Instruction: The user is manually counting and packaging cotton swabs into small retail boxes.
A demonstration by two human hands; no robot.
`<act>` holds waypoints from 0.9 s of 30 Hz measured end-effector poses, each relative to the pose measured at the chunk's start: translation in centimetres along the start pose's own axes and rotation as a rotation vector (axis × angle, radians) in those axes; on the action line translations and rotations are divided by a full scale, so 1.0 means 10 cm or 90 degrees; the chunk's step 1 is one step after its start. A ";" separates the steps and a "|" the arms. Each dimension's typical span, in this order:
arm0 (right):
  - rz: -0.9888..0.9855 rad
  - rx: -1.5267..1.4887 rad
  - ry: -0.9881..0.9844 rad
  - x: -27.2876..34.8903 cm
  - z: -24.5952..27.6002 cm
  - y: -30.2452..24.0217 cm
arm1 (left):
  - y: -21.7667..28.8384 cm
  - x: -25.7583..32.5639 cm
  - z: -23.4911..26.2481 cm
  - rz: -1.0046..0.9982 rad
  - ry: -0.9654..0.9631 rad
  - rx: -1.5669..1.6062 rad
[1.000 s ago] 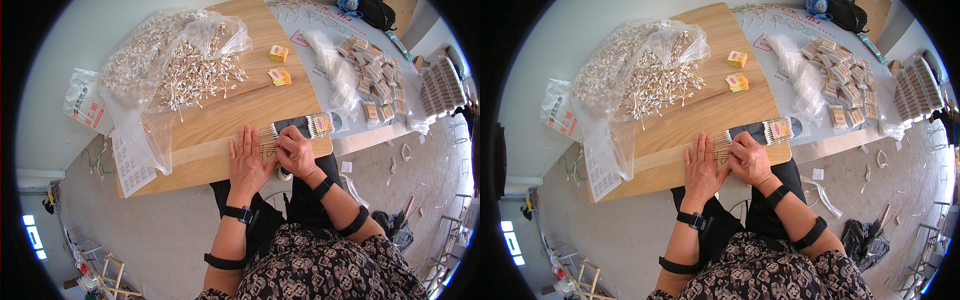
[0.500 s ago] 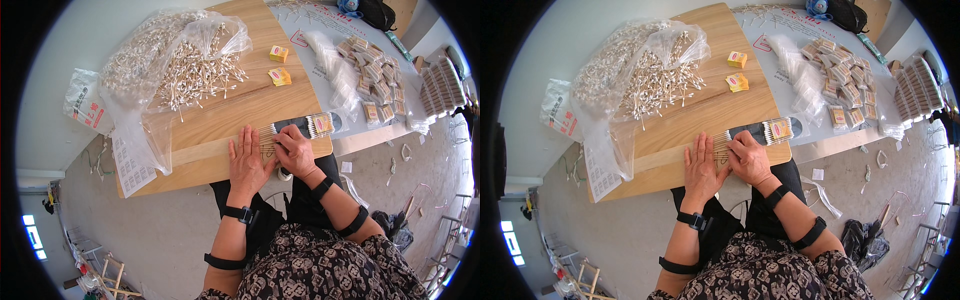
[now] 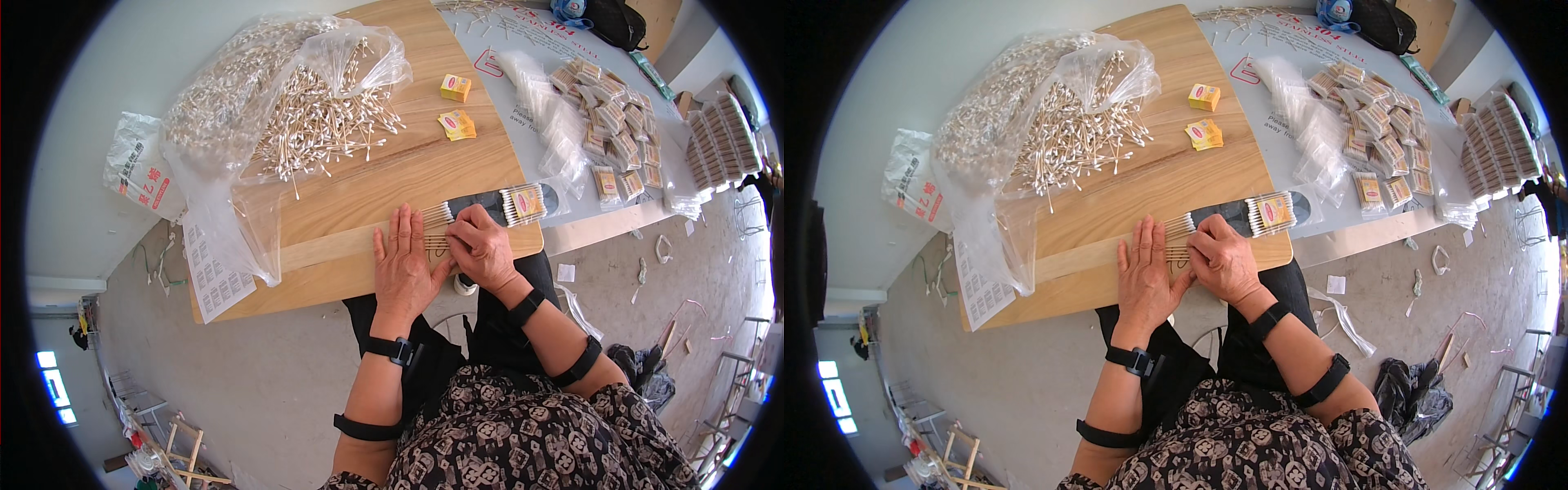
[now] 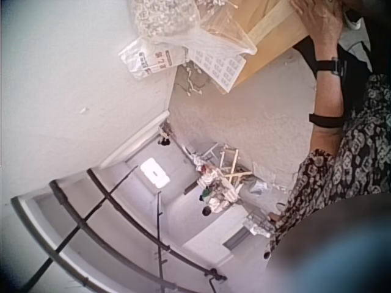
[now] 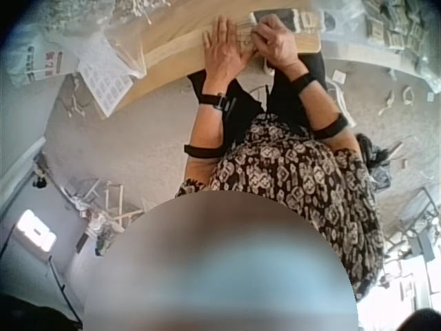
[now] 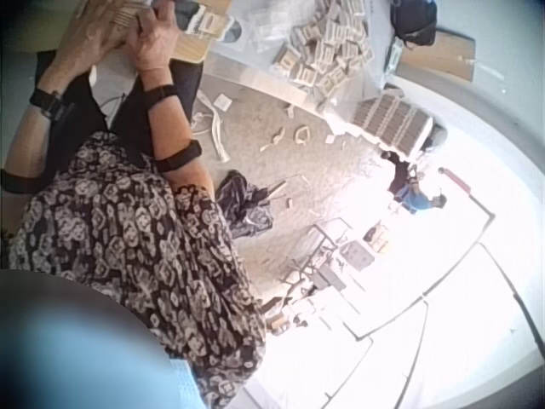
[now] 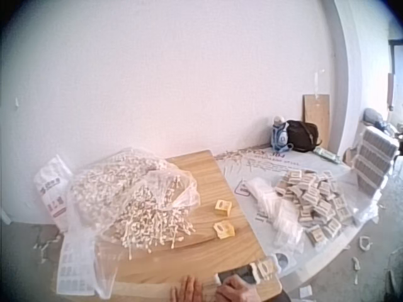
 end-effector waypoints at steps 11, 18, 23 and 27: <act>-0.005 -0.003 -0.007 0.01 -0.01 0.02 | 0.00 0.00 -0.01 -0.002 0.001 -0.004; -0.039 -0.005 -0.002 0.00 -0.01 0.03 | 0.00 0.00 0.00 -0.004 0.005 -0.005; -0.030 0.021 0.001 -0.02 -0.01 0.01 | 0.01 0.00 0.01 -0.006 0.005 -0.007; -0.023 0.027 0.001 -0.02 -0.02 0.02 | 0.01 0.00 0.01 -0.007 0.009 -0.002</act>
Point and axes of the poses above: each hand's wrist, its own x-axis away from the middle knuckle, its own z-axis out of the back of the hand, y = z × x, the point moved 5 cm from there along -x, towards the middle knuckle, and after that the axes turned 4 degrees about y, right-handed, at the moved point
